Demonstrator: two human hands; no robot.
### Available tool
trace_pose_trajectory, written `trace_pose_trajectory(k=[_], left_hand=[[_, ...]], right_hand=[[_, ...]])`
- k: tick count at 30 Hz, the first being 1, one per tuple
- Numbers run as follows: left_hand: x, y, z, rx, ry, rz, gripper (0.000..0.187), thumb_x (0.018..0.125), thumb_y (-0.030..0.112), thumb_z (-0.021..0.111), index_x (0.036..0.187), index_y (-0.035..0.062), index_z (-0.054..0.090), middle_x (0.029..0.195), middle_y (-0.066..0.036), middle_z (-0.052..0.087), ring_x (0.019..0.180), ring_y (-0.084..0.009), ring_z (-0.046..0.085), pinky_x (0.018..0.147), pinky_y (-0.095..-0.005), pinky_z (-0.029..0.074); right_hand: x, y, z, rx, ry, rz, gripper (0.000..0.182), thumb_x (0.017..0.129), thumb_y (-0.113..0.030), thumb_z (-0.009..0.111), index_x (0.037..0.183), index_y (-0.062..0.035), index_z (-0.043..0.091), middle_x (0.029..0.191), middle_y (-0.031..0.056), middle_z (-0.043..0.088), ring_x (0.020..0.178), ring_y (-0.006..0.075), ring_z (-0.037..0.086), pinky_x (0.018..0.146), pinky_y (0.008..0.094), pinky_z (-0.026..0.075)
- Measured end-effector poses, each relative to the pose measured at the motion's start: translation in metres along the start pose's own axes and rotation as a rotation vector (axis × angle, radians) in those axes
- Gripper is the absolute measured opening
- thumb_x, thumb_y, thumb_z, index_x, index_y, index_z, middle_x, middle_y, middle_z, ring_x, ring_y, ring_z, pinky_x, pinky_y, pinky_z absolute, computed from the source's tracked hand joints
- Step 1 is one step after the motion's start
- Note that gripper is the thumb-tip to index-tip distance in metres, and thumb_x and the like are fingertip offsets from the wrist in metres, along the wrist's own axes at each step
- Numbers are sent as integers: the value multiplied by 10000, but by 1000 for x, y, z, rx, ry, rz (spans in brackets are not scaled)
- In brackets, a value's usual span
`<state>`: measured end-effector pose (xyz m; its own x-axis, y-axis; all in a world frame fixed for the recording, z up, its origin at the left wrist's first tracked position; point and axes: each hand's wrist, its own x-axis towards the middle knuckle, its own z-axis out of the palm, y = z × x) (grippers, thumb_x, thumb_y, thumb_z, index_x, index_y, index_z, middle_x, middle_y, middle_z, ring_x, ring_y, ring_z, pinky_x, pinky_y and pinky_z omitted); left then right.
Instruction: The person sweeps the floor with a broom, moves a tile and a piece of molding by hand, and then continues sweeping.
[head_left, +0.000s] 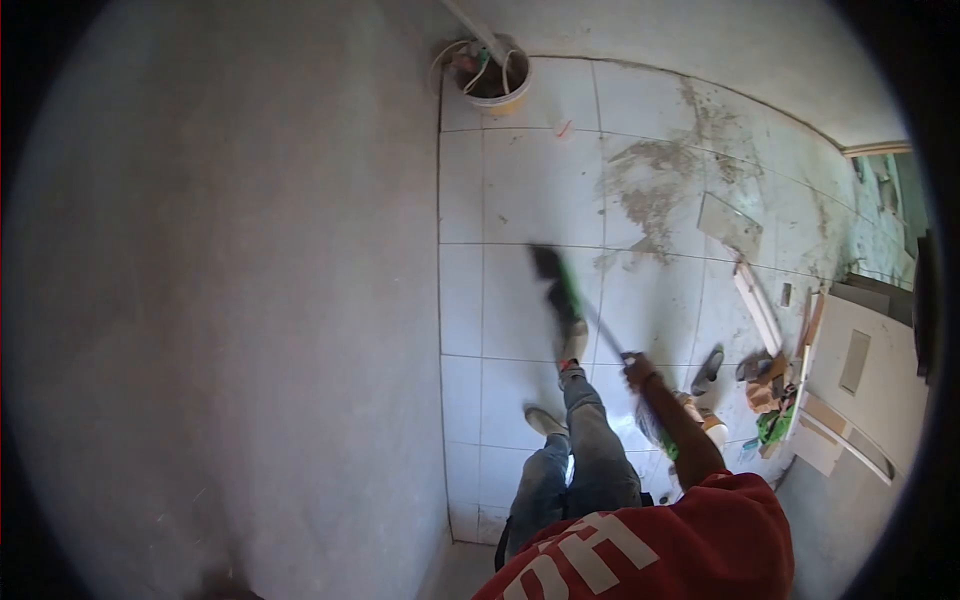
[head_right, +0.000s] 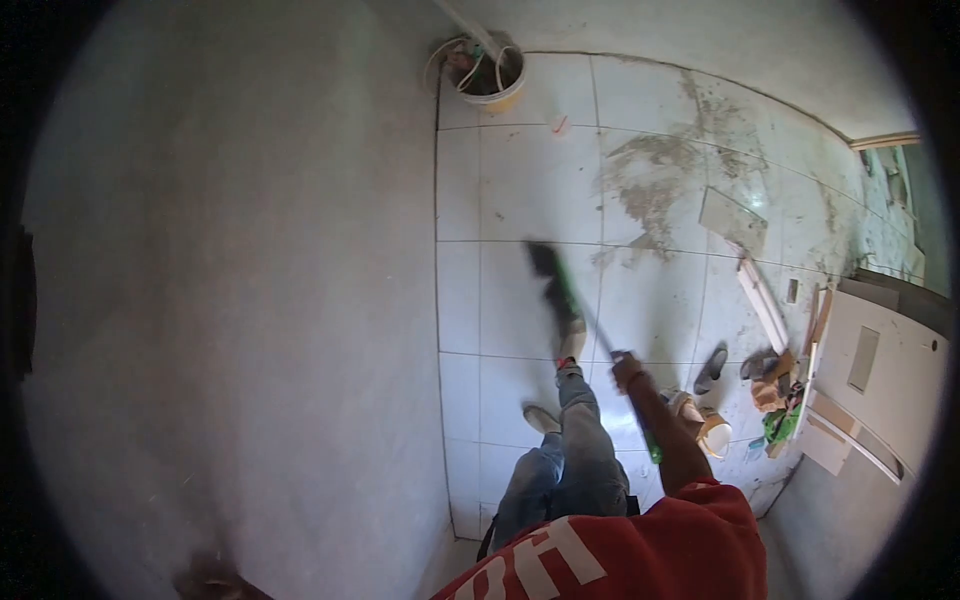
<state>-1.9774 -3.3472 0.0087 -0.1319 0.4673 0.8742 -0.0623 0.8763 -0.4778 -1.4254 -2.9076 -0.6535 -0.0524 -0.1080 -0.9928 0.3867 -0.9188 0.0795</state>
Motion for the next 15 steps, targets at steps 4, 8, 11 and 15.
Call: trace_pose_trajectory(k=[4,8,11,15], left_hand=[[7,17,3,4,125,153,817,982,665,344,1529,58,321,1525,-234,340,1381,-440,316,1053,-614,243],[9,28,2,33,64,80,787,983,664,336,1457,45,444,1524,-237,346,1403,-447,290,1056,-617,240],[9,23,8,21,90,74,789,982,669,326,1447,46,463,1514,-240,358,1406,-450,285,1054,-623,238],[11,28,0,71,59,90,795,983,672,310,1455,48,453,1512,-244,356,1402,-453,289,1046,-631,243]], right_hand=[[-105,-30,14,-647,569,-590,522,863,-54,548,1383,-109,537,840,151,647,558,221,626,470,388,537],[-155,-38,68,-392,319,-624,567,872,-22,520,1415,-186,511,580,0,480,421,111,458,359,313,406],[-138,-66,145,-408,50,-636,477,901,-91,559,1375,-147,541,709,44,574,467,139,515,401,331,455],[-16,-139,238,-221,-465,-697,284,934,-85,530,1200,-19,602,647,80,570,428,151,476,379,305,378]])
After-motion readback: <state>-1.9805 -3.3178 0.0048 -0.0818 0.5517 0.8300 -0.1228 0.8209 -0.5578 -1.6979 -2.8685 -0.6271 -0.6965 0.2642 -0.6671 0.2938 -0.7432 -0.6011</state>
